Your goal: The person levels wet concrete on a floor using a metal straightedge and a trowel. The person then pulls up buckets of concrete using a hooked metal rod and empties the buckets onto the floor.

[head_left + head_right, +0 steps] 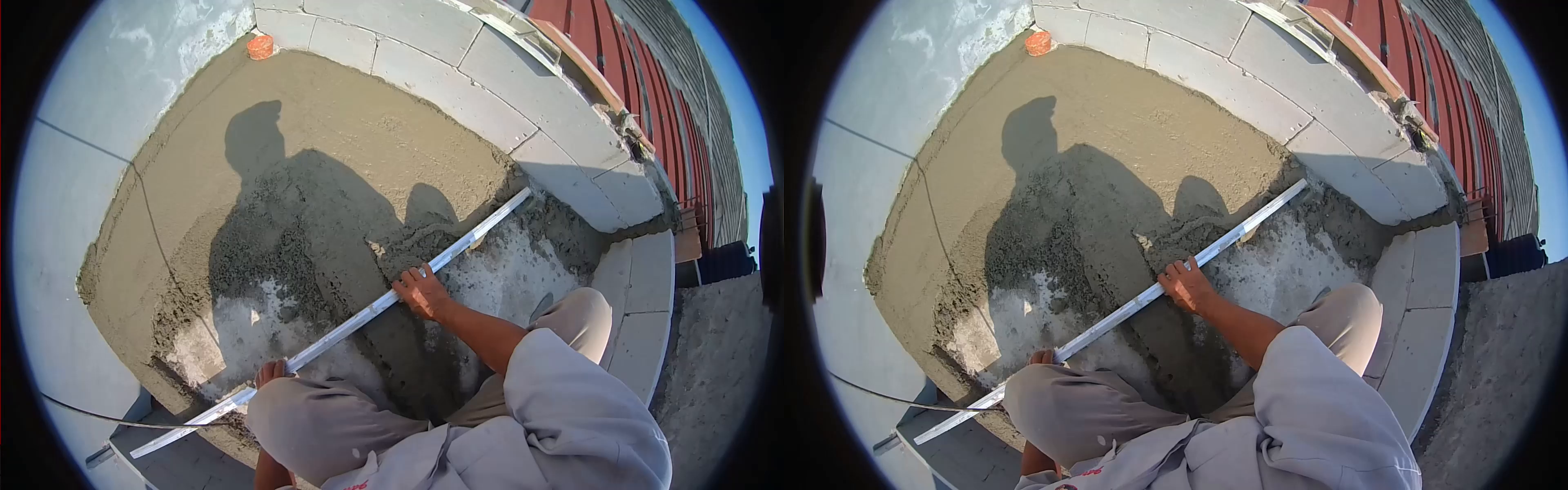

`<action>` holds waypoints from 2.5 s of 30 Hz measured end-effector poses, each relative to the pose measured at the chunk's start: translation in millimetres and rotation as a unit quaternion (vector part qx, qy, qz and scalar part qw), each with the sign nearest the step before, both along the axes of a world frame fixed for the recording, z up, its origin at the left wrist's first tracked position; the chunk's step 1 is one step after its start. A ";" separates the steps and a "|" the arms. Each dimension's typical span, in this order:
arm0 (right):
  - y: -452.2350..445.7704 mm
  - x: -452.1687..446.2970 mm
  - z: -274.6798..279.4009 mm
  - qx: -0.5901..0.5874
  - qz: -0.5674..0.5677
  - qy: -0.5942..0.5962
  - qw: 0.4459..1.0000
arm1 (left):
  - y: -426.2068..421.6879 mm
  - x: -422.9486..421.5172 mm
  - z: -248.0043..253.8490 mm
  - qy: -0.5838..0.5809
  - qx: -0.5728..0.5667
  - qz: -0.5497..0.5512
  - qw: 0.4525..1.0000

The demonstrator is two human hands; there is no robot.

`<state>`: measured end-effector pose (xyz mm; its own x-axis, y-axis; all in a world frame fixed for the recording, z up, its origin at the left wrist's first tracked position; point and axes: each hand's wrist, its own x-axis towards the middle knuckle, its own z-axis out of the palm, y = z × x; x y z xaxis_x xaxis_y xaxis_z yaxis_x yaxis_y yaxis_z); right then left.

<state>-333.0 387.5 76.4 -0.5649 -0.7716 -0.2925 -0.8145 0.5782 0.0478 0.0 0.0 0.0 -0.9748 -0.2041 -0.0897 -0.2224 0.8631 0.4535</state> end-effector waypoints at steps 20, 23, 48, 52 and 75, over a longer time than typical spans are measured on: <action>-87.9 -85.9 -6.0 -0.119 0.025 0.016 0.992 | 9.1 -61.2 58.0 -0.030 -0.040 0.148 0.988; -77.6 -79.3 -0.9 -0.106 0.018 0.001 0.994 | 14.4 -59.2 60.6 -0.027 -0.045 0.139 0.989; 22.2 -48.0 -0.9 -0.061 -0.039 0.016 0.997 | 53.3 -49.9 30.8 -0.025 0.035 0.013 0.999; 42.9 -38.7 1.2 -0.060 -0.064 0.003 0.996 | 60.8 -58.1 40.6 -0.042 0.050 -0.015 0.998; 113.5 -45.4 -2.4 -0.051 -0.164 0.055 0.984 | -15.8 -47.9 14.8 0.047 -0.036 -0.018 0.998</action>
<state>-378.4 501.0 74.0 -0.8124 -0.5643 -0.1469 -0.5761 0.8157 0.0530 -47.9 -15.8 14.8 -0.9850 -0.1718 0.0167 -0.1503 0.9011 0.4068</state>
